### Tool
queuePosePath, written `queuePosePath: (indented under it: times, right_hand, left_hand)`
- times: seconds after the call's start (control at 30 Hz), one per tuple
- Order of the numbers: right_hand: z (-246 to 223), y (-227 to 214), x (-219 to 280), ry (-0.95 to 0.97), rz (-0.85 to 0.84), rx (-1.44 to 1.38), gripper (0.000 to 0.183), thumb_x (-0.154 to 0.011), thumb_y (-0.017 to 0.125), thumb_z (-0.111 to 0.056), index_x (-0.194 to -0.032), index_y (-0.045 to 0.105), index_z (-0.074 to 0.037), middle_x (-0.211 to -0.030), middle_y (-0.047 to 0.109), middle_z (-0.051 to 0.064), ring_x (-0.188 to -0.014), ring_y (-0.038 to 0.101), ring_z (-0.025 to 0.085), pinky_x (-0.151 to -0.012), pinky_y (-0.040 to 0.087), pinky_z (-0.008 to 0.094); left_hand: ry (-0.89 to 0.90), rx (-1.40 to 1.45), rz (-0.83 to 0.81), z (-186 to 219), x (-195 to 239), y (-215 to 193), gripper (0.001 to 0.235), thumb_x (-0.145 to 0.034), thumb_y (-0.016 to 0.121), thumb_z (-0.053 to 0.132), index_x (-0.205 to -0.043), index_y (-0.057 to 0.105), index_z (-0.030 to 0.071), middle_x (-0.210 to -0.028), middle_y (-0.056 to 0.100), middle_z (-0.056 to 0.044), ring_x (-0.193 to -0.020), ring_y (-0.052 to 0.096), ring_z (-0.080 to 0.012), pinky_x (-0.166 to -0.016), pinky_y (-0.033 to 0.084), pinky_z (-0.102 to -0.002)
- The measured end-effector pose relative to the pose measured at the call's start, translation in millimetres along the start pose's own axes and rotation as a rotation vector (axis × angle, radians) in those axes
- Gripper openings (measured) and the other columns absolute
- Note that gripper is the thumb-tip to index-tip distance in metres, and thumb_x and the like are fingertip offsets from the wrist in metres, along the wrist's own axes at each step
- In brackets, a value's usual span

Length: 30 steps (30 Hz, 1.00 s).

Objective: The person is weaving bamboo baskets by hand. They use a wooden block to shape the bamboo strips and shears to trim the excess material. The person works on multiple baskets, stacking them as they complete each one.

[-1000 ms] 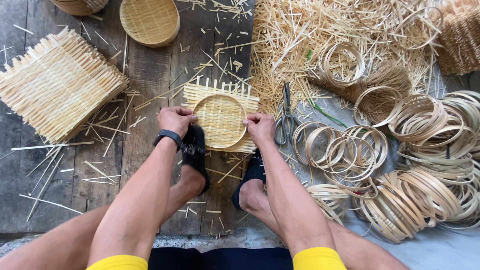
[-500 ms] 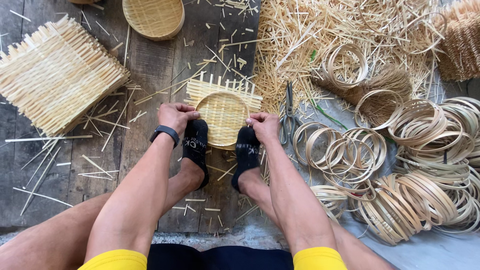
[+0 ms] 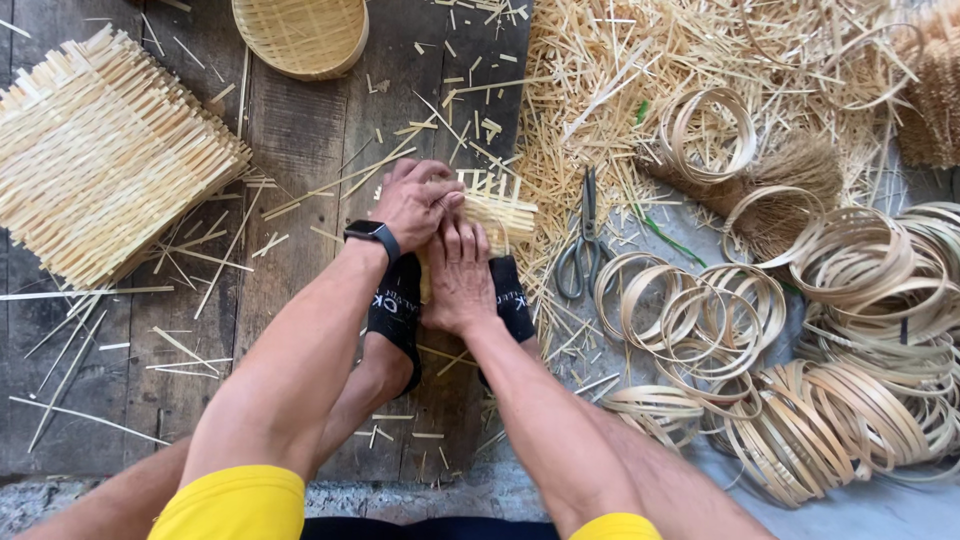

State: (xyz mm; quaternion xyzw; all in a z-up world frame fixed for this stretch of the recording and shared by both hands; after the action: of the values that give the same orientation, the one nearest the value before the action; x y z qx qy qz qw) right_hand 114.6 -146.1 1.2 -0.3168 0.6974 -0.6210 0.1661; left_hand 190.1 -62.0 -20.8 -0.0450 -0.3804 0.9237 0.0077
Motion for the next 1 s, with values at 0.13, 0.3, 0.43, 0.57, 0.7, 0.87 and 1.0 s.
queuePosePath:
  times: [0.13, 0.3, 0.43, 0.57, 0.7, 0.87, 1.0]
  right_hand:
    - [-7.4, 8.2, -5.0, -0.035, 0.108, -0.059, 0.099, -0.056, 0.079, -0.03, -0.138, 0.039, 0.008, -0.148, 0.03, 0.028, -0.144, 0.024, 0.045, -0.123, 0.013, 0.061]
    - [19.2, -1.5, -7.4, -0.094, -0.077, -0.065, 0.085, -0.061, 0.082, -0.04, -0.126, 0.05, 0.004, -0.135, 0.039, 0.023, -0.133, 0.034, 0.04, -0.117, 0.023, 0.055]
    - [77.2, -42.1, -19.6, -0.043, 0.402, -0.397, 0.063, -0.09, 0.072, -0.052, -0.128, 0.064, -0.002, -0.127, 0.058, 0.01, -0.116, 0.052, 0.026, -0.103, 0.044, 0.04]
    - [123.4, 27.3, -58.5, 0.14, 0.037, -0.747, 0.051, -0.106, 0.046, -0.052, -0.106, 0.069, -0.007, -0.085, 0.06, 0.005, -0.081, 0.056, 0.017, -0.078, 0.048, 0.034]
    - [145.1, 94.8, -58.4, 0.33, -0.131, -1.014, 0.061, -0.108, 0.047, -0.054, -0.079, 0.065, -0.004, -0.067, 0.059, 0.003, -0.065, 0.054, 0.017, -0.066, 0.048, 0.035]
    - [144.9, 89.7, -55.2, 0.315, -0.013, -1.032, 0.056, -0.107, 0.041, -0.048, -0.089, 0.071, -0.005, -0.08, 0.062, 0.008, -0.078, 0.058, 0.02, -0.077, 0.049, 0.035]
    - [171.7, -17.3, -40.3, 0.24, 0.303, -0.795, 0.053, -0.111, 0.027, -0.04, -0.111, 0.068, -0.007, -0.11, 0.057, 0.012, -0.101, 0.059, 0.023, -0.093, 0.052, 0.036]
  left_hand:
    - [-0.14, 0.143, -0.022, -36.8, 1.2, 24.8, 0.023, -0.102, 0.064, 0.032, -0.11, 0.081, 0.018, -0.117, 0.068, -0.002, -0.112, 0.057, -0.0238, -0.105, 0.048, -0.038]
    - [-0.148, 0.164, -0.057, -41.2, -4.9, 28.9, 0.024, -0.1, 0.063, 0.03, -0.107, 0.08, 0.014, -0.115, 0.066, -0.005, -0.107, 0.06, -0.025, -0.098, 0.048, -0.039]
    - [-0.082, 0.171, -0.006, -29.9, 0.3, 21.6, 0.024, -0.099, 0.065, 0.028, -0.105, 0.079, 0.01, -0.107, 0.067, -0.008, -0.1, 0.063, -0.0274, -0.09, 0.051, -0.04]
    - [-0.296, 0.34, -0.089, -41.4, -3.2, 25.7, 0.024, -0.099, 0.065, 0.03, -0.105, 0.079, 0.011, -0.091, 0.074, -0.005, -0.08, 0.068, -0.0194, -0.074, 0.056, -0.036]
    - [-0.563, 0.438, -0.14, -65.0, 2.7, 44.4, 0.028, -0.095, 0.07, 0.035, -0.1, 0.081, 0.01, -0.079, 0.077, -0.008, -0.067, 0.066, -0.0164, -0.063, 0.055, -0.035]
    - [-0.649, 0.526, -0.157, -73.3, 6.2, 53.2, 0.032, -0.095, 0.07, 0.038, -0.103, 0.082, 0.009, -0.085, 0.079, -0.01, -0.072, 0.068, -0.0166, -0.066, 0.057, -0.035]
    - [-0.521, 0.529, -0.228, -47.2, 2.9, 31.4, 0.04, -0.081, 0.083, 0.03, -0.115, 0.075, 0.01, -0.101, 0.078, -0.009, -0.086, 0.072, -0.014, -0.077, 0.058, -0.031]
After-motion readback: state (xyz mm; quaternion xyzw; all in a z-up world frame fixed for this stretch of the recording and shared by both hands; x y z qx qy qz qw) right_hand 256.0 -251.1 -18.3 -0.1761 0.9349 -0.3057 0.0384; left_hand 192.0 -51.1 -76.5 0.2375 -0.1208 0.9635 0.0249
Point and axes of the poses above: each hand's wrist, its own x-axis away from the middle knuckle, its own y-axis out of the palm, z = x × y, the point moved 9 cm from there along -x, towards the middle knuckle
